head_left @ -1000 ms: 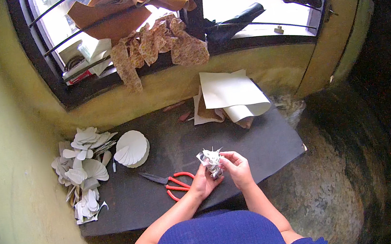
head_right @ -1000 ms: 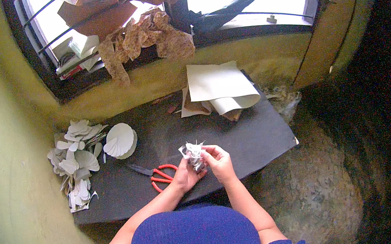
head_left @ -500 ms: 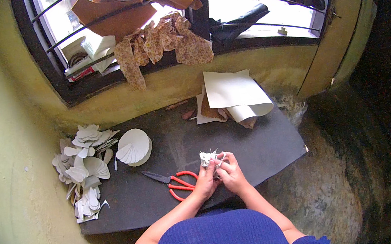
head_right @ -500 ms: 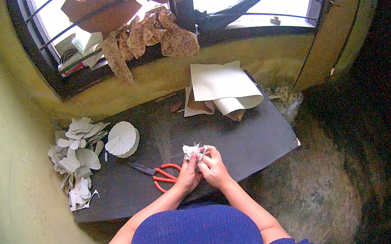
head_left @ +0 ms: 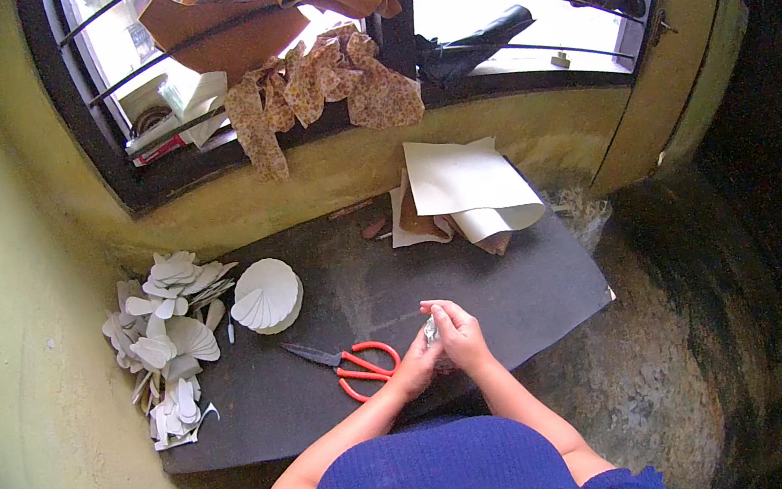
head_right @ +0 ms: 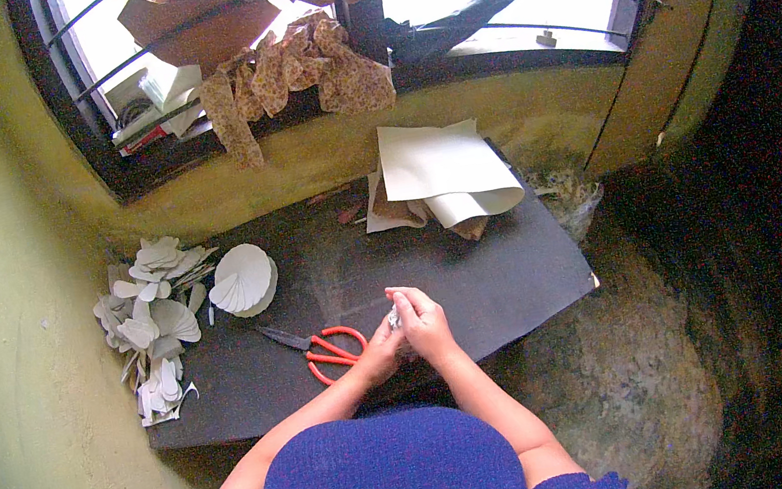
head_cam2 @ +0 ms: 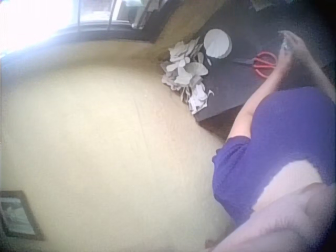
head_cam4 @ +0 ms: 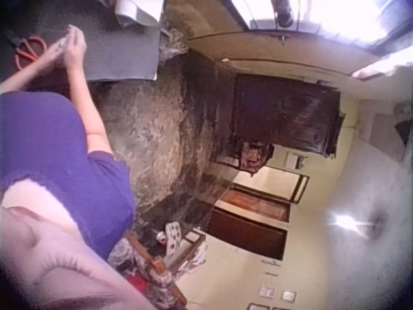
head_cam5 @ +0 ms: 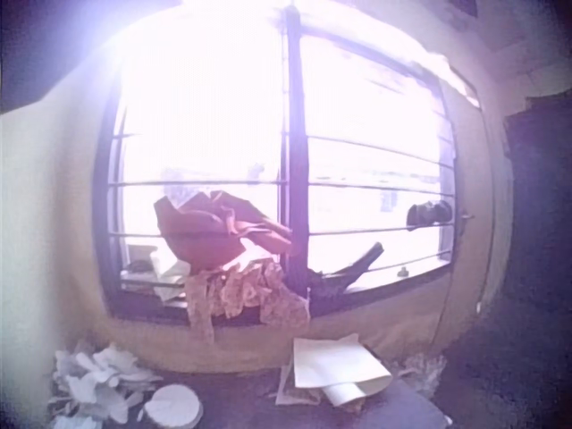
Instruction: The person cuts a white paper petal shape using red scissors, then folds a stack of white paper petals into a fan shape. They gather and crumple paper scraps, then use a purple template and a pen to trace petal outlines onto a large sheet of white paper.
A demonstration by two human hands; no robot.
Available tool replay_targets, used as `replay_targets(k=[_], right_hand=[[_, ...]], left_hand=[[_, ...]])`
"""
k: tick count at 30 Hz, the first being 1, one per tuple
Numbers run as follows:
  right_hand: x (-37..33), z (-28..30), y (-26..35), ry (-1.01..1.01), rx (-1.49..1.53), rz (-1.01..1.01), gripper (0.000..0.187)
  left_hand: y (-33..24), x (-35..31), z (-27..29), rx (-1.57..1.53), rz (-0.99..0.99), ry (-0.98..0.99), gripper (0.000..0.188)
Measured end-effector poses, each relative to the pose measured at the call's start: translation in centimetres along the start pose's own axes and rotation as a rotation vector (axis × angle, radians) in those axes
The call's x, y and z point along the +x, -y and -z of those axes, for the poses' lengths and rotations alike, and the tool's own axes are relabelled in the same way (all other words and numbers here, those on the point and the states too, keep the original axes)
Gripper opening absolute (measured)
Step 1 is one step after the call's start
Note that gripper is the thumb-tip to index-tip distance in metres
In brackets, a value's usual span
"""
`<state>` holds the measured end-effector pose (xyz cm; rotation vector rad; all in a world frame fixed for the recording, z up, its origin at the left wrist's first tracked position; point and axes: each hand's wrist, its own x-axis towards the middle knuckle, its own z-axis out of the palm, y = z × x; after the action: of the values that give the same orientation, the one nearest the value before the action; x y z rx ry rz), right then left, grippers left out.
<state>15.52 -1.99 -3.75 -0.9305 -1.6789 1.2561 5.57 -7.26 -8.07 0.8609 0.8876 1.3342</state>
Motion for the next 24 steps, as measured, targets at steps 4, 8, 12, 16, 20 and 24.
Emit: replay_targets(k=[4,8,12,16,20,24], right_hand=[[-0.2,-0.8,0.5,-0.066,-0.262,0.163,0.027],[-1.2,-2.8,1.0,-0.134,-0.312,0.271,0.03],[-1.8,-4.0,0.1,-0.158,-0.593,0.551,0.025],[-2.0,-4.8,0.2,-0.132,-0.581,0.514,0.019],[-1.9,-4.5,0.0,-0.141,-0.614,0.537,0.012],[-1.1,-4.3,-0.4,-0.068,-0.665,0.483,0.014]], left_hand=[[-0.1,-0.2,0.8,-0.337,0.166,0.037,0.051],[0.5,0.3,2.4,-0.438,0.125,0.052,0.057],[-0.2,0.0,1.0,-0.321,-0.072,0.044,0.077],[0.8,0.2,2.2,-0.244,-0.271,0.181,0.066],[-0.6,0.2,2.1,-0.634,0.027,0.179,0.072],[-1.7,0.2,1.6,-0.868,0.248,0.091,0.076]])
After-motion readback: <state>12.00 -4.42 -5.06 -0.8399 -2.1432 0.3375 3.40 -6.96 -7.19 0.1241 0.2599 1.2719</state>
